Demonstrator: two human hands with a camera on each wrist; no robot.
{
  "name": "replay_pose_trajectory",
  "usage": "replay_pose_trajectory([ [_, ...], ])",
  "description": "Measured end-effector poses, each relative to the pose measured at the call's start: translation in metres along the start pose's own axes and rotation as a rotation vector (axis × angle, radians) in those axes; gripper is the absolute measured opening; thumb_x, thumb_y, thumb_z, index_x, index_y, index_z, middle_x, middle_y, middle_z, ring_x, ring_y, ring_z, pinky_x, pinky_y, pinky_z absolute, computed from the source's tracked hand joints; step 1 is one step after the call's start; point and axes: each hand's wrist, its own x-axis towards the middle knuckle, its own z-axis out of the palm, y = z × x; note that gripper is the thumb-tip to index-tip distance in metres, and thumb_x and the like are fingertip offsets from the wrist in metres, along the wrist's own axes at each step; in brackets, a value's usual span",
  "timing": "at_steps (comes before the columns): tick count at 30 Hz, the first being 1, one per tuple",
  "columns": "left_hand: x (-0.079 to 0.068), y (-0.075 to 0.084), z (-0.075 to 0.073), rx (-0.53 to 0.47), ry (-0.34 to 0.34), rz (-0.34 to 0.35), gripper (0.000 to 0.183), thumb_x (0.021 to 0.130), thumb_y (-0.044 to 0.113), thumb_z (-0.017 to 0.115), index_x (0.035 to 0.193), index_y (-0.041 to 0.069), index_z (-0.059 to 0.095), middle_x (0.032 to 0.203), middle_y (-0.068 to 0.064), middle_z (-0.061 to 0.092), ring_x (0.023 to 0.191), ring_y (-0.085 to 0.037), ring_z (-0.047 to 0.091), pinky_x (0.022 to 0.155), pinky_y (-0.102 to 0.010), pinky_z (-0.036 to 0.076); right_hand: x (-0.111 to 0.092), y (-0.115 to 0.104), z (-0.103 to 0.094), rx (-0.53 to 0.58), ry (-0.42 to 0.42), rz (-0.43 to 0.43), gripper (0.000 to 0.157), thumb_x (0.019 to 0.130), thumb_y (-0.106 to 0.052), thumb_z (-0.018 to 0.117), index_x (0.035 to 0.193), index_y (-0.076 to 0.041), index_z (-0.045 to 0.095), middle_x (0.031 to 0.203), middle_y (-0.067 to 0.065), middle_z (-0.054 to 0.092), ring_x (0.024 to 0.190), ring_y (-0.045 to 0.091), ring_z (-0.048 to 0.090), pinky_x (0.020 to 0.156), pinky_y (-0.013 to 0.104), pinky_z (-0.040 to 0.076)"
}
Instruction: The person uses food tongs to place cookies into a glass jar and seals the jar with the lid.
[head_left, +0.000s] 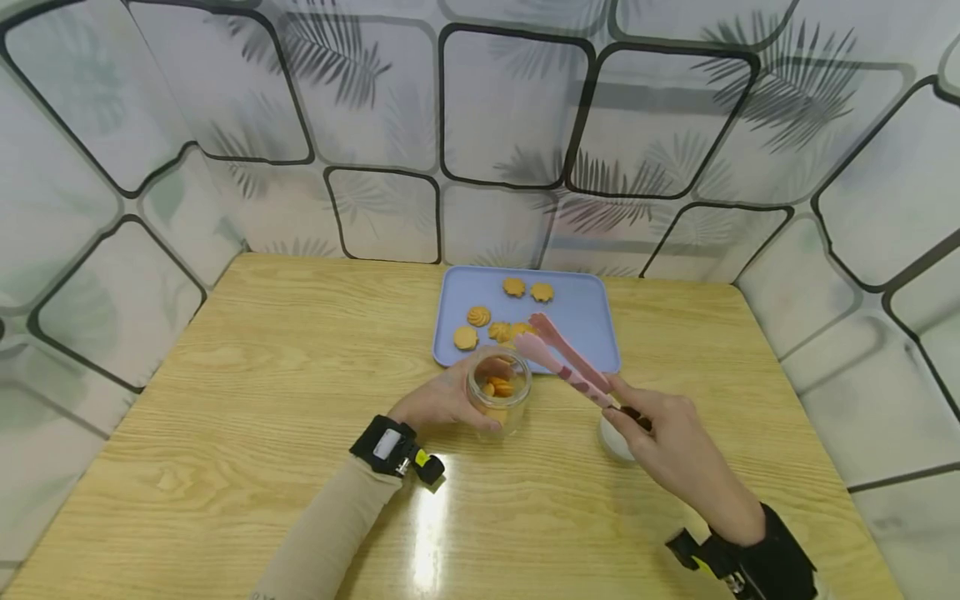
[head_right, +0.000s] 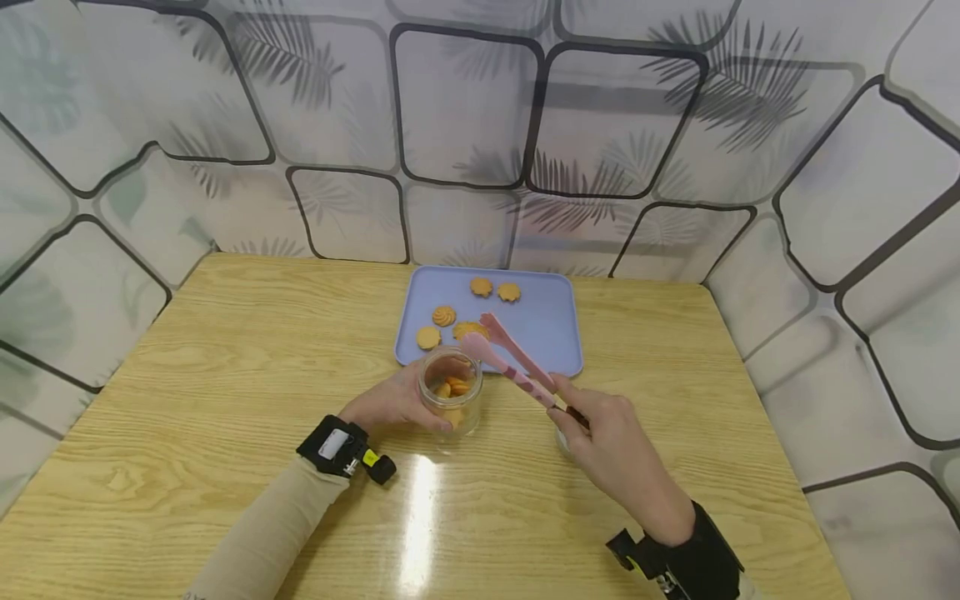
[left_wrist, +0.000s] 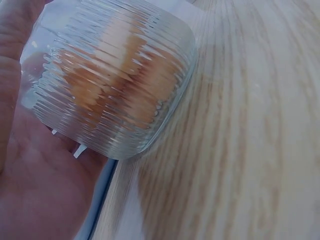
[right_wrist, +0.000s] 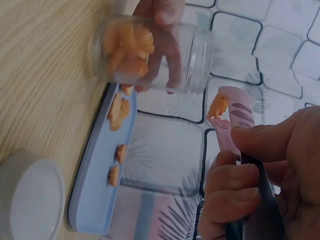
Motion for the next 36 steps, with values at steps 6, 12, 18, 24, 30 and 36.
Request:
replay_pose_trajectory([
  [6, -0.002, 0.002, 0.0, -0.037, -0.007, -0.066, 0.096, 0.074, -0.001, 0.089, 0.152, 0.02, 0.037, 0.144, -0.005, 0.054, 0.135, -0.022, 0.05, 0.11, -0.035, 0.046, -0.007, -0.01, 0.005, 0.009, -0.009, -0.087, 0.041, 0.097, -0.006, 0.068, 0.137, 0.002, 0.061, 0.057, -0.017, 0.038, 0.047, -0.004, 0.026, 0.042, 0.017, 0.028],
  [12, -0.002, 0.001, 0.0, -0.081, -0.032, -0.063, 0.094, 0.075, -0.003, 0.087, 0.15, 0.024, 0.038, 0.143, -0.005, 0.053, 0.133, -0.022, 0.051, 0.112, -0.039, 0.044, -0.009, -0.014, 0.01, -0.05, -0.021, -0.119, 0.044, 0.094, -0.003, 0.071, 0.137, 0.001, 0.062, 0.062, -0.017, 0.039, 0.05, -0.005, 0.027, 0.044, 0.018, 0.03],
  [18, -0.001, 0.0, 0.0, -0.12, -0.045, -0.052, 0.099, 0.075, -0.006, 0.086, 0.154, 0.023, 0.034, 0.145, -0.007, 0.051, 0.134, -0.024, 0.05, 0.111, -0.04, 0.045, -0.009, -0.016, 0.012, -0.077, -0.026, -0.132, 0.046, 0.091, -0.002, 0.073, 0.136, 0.0, 0.063, 0.062, -0.018, 0.038, 0.052, -0.005, 0.026, 0.045, 0.018, 0.03],
  [24, -0.003, 0.003, 0.0, -0.024, 0.013, -0.112, 0.115, 0.073, 0.0, 0.09, 0.162, 0.03, 0.022, 0.155, -0.001, 0.041, 0.137, -0.023, 0.047, 0.113, -0.043, 0.042, -0.009, -0.016, 0.014, -0.097, -0.034, -0.151, 0.047, 0.089, -0.002, 0.075, 0.135, 0.0, 0.063, 0.064, -0.019, 0.044, 0.052, -0.006, 0.028, 0.045, 0.018, 0.032],
  [30, -0.003, 0.003, 0.0, -0.017, 0.004, -0.095, 0.114, 0.074, 0.0, 0.089, 0.162, 0.026, 0.022, 0.154, -0.003, 0.044, 0.137, -0.025, 0.048, 0.115, -0.045, 0.04, -0.008, -0.015, 0.016, -0.107, -0.043, -0.16, 0.051, 0.089, -0.003, 0.076, 0.138, 0.0, 0.061, 0.066, -0.018, 0.047, 0.052, -0.005, 0.033, 0.046, 0.018, 0.034],
  [36, -0.002, 0.003, 0.0, -0.022, -0.005, -0.077, 0.115, 0.073, -0.001, 0.089, 0.162, 0.026, 0.021, 0.153, -0.001, 0.044, 0.135, -0.022, 0.051, 0.113, -0.042, 0.043, -0.007, -0.014, 0.016, -0.108, -0.043, -0.173, 0.052, 0.09, -0.002, 0.075, 0.139, 0.0, 0.06, 0.066, -0.018, 0.046, 0.052, -0.004, 0.033, 0.046, 0.018, 0.035],
])
